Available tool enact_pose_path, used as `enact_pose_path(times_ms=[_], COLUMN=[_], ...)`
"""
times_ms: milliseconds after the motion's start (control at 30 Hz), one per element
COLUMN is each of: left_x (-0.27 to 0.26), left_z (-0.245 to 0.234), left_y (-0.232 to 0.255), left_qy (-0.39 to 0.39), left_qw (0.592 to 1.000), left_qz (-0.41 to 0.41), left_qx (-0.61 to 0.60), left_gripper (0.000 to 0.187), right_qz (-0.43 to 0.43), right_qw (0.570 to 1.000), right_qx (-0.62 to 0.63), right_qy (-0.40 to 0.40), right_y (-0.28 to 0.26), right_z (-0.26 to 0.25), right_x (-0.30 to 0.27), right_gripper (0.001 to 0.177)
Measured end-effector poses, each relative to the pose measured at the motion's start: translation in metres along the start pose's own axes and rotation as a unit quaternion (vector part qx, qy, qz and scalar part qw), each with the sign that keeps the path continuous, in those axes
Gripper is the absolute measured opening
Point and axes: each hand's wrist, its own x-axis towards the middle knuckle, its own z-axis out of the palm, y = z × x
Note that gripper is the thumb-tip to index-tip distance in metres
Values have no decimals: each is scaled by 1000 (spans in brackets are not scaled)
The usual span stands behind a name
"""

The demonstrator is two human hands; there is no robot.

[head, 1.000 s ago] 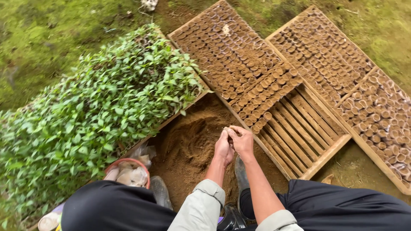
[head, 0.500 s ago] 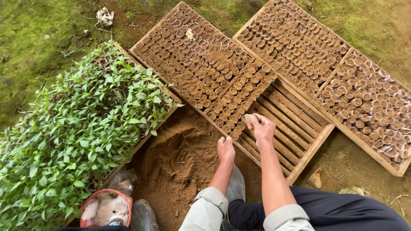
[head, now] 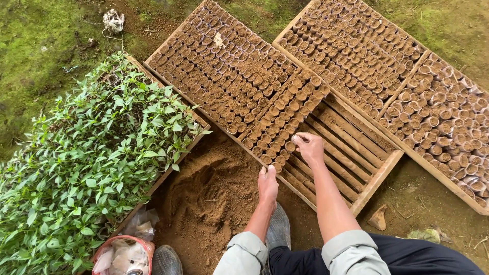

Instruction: Manually creating soil blocks for seedlings by wrapping soil in small paper squares and arranging them in a wooden tray.

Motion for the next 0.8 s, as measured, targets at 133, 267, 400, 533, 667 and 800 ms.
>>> enact_pose_path(times_ms=[133,267,400,533,667,800], left_x=[-9,-8,-12,-26,-25,-25], left_z=[1,1,0,-1,-2,-1], left_y=[8,7,9,23,22,20], left_qy=[-4,-13,-16,-17,-15,-14], left_qw=[1000,1000,1000,1000,1000,1000], left_qz=[3,12,12,10,11,16], left_qx=[2,5,-9,-4,-3,-4], left_gripper=[81,80,80,78,77,76], right_qz=[-21,-22,-20,-17,-9,-15], right_qw=[999,992,986,987,990,991], right_qx=[-47,-124,-164,-156,-142,-135], right_qy=[-5,-1,-10,-14,-3,9], right_y=[27,28,25,23,22,16], right_z=[7,7,6,3,6,8], right_x=[11,13,11,9,3,-4], right_gripper=[21,20,24,29,23,25])
